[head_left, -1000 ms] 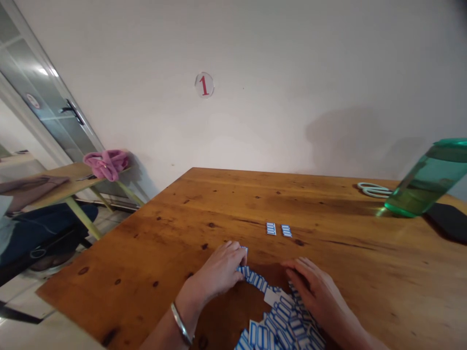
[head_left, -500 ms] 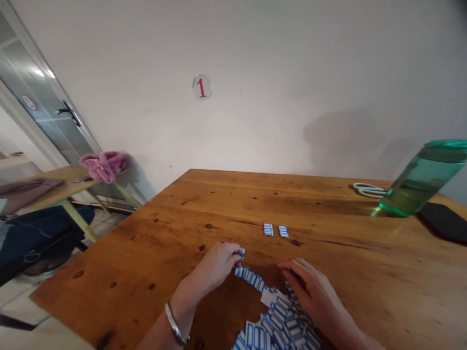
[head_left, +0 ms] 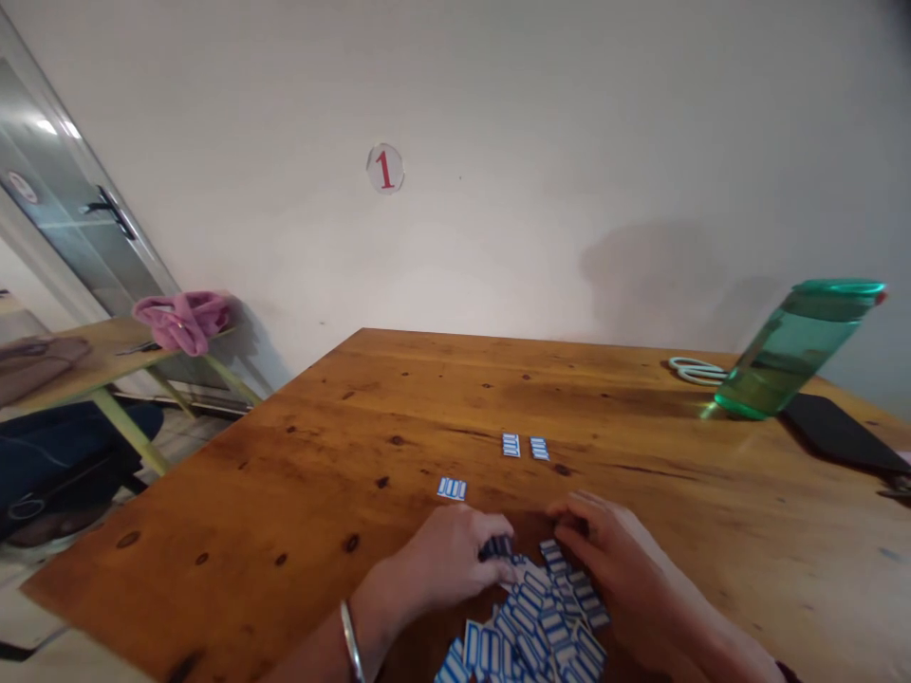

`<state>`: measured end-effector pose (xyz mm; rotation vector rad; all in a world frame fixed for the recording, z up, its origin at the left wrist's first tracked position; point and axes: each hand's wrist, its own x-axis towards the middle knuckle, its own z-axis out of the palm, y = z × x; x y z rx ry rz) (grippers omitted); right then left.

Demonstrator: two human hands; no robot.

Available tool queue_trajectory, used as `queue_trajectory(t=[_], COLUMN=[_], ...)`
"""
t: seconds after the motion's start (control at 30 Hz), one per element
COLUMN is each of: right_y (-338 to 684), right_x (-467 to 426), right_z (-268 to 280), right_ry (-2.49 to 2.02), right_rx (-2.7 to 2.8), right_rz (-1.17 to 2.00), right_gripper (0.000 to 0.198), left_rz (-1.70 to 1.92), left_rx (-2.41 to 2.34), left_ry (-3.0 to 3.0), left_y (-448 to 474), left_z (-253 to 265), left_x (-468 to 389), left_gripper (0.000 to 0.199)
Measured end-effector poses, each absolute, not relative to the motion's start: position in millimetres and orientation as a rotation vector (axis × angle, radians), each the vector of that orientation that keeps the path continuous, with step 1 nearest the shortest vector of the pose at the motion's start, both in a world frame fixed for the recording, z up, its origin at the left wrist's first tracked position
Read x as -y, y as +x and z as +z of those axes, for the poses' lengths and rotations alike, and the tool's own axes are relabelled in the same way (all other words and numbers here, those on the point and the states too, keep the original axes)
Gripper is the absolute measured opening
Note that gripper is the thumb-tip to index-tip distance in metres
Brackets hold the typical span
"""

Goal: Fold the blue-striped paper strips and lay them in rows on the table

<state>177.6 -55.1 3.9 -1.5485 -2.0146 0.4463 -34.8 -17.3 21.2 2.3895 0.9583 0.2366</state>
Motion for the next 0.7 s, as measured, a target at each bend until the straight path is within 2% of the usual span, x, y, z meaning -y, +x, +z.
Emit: queue_trajectory(t=[0.1, 0.2, 0.37, 0.53, 0.7], right_y=[180.4, 179.9, 176.0, 173.9, 180.4], right_x=[56.7, 58.9, 61.0, 60.7, 56.5], right_z=[5.1, 6.9, 10.1, 9.5, 7.7], right_ry=[-1.535, -1.519, -1.554, -1.560, -1.584], right_rx=[2.111, 2.172, 2.221, 2.192, 2.118], right_rz=[0.497, 0.573, 0.586, 0.616, 0.607], right_gripper=[0.023, 0.033, 0.036, 0.028, 0.028], left_rz=[0.106, 0.052, 0.011, 0.406, 0.776], left_rx=[-0.906, -0.865, -0.953, -1.121, -1.067], left_ry=[2.572, 2.680, 2.657, 2.345, 1.725], left_y=[-27.6, -24.7, -34.0, -44.8, -42.1], left_z=[18.2, 18.9, 24.7, 23.6, 19.6], left_x=[23.9, 26.5, 20.6, 5.4, -7.0], left_gripper=[0.027, 0.022, 0.024, 0.027, 0.021])
